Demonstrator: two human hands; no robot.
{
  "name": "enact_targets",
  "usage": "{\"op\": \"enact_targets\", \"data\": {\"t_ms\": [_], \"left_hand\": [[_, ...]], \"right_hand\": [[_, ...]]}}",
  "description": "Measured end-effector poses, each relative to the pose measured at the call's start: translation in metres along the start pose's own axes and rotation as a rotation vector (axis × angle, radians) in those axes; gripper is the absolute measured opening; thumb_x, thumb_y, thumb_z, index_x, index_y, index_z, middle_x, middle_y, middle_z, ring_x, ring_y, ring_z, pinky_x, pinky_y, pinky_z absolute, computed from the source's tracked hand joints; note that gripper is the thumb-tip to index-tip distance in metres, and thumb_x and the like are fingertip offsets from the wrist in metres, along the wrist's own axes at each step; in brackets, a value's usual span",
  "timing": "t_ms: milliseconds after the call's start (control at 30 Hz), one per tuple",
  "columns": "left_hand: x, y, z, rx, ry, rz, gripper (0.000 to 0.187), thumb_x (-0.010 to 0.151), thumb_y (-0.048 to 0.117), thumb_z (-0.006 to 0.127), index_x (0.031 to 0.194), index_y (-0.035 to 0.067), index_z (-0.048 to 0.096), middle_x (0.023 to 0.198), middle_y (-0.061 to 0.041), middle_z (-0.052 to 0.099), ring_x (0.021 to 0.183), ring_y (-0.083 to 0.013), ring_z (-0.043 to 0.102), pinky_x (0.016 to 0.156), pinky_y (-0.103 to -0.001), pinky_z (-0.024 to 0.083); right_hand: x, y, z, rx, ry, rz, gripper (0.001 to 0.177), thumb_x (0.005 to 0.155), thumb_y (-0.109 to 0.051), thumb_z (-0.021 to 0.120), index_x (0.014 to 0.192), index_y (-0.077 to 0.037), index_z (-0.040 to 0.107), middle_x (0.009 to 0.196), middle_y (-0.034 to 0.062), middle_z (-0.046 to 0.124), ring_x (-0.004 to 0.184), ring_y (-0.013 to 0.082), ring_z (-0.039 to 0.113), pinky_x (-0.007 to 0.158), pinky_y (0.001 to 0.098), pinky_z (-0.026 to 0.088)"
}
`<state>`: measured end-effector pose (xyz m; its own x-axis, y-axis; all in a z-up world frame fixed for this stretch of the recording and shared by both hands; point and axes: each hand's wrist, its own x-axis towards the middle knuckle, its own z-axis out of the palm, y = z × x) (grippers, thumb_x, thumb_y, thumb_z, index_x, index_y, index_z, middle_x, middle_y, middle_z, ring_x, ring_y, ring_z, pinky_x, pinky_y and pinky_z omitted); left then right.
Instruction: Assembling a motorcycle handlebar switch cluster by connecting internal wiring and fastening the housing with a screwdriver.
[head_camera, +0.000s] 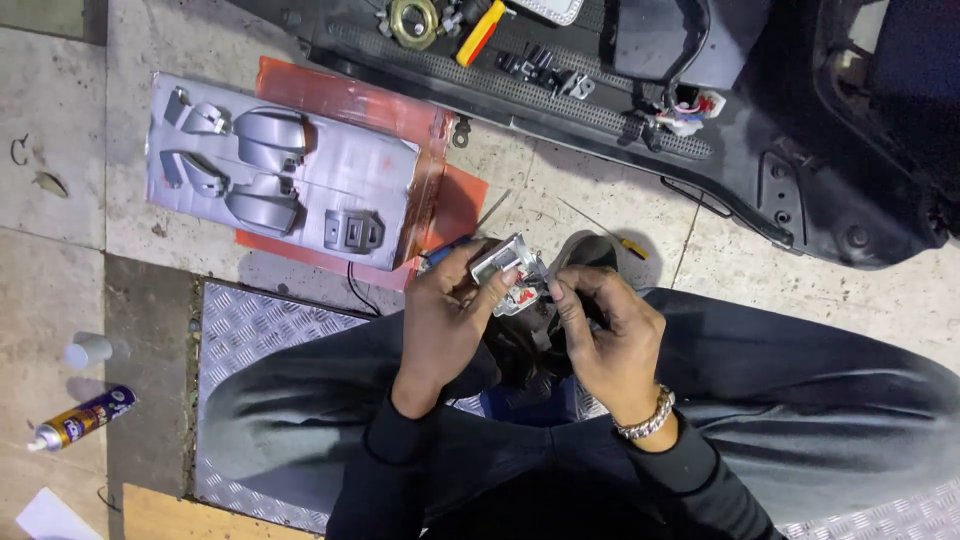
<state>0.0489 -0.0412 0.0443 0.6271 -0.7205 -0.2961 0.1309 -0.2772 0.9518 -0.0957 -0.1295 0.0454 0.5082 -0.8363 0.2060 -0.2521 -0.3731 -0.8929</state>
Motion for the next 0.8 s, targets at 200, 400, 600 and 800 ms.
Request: {"op": "enact_targets", "data": {"t_ms": [200,400,600,800], "left_hand": [[0.025,-0.014,0.000,-0.111,-0.009,-0.040,0.030,0.091,0.017,0.077,0.112,-0.004,0.075,0.095,-0.022,0.078,0.097,-0.0184,0.066,0.081,-0.042,0.061],[0.036,-0.010,-0.007,-0.111,-0.096,-0.095,0.018,0.093,0.009,0.070,0.107,-0.003,0.071,0.086,-0.005,0.072,0.071,-0.0091,0.062,0.064,-0.019,0.049],[0.041,-0.012,-0.013,-0.156,-0.054,-0.104,0.020,0.092,0.007,0.072,0.108,-0.004,0.073,0.086,-0.004,0.071,0.072,-0.0087,0.061,0.067,-0.019,0.050],[0.042,-0.020,-0.016,-0.178,-0.021,-0.139,0.025,0.091,0.007,0.072,0.114,-0.004,0.072,0.091,-0.006,0.073,0.075,-0.0098,0.065,0.070,-0.020,0.053]], "right_hand": [[0.060,0.014,-0.012,-0.254,-0.035,-0.160,0.007,0.095,0.002,0.077,0.092,0.001,0.071,0.083,0.0187,0.068,0.076,0.0441,0.066,0.073,0.0480,0.052],[0.137,0.051,-0.008,-0.788,0.004,-0.403,0.008,0.093,-0.011,0.091,0.100,-0.011,0.086,0.105,0.0011,0.068,0.099,0.0207,0.048,0.097,0.0381,0.033],[0.151,0.039,0.007,-0.725,-0.088,-0.407,0.014,0.089,-0.006,0.086,0.102,-0.009,0.085,0.105,0.0024,0.065,0.100,0.0249,0.048,0.101,0.0435,0.029],[0.158,0.041,0.003,-0.698,-0.129,-0.439,0.018,0.089,-0.005,0.091,0.106,-0.006,0.085,0.109,0.0047,0.065,0.101,0.0253,0.046,0.099,0.0434,0.028]]}}
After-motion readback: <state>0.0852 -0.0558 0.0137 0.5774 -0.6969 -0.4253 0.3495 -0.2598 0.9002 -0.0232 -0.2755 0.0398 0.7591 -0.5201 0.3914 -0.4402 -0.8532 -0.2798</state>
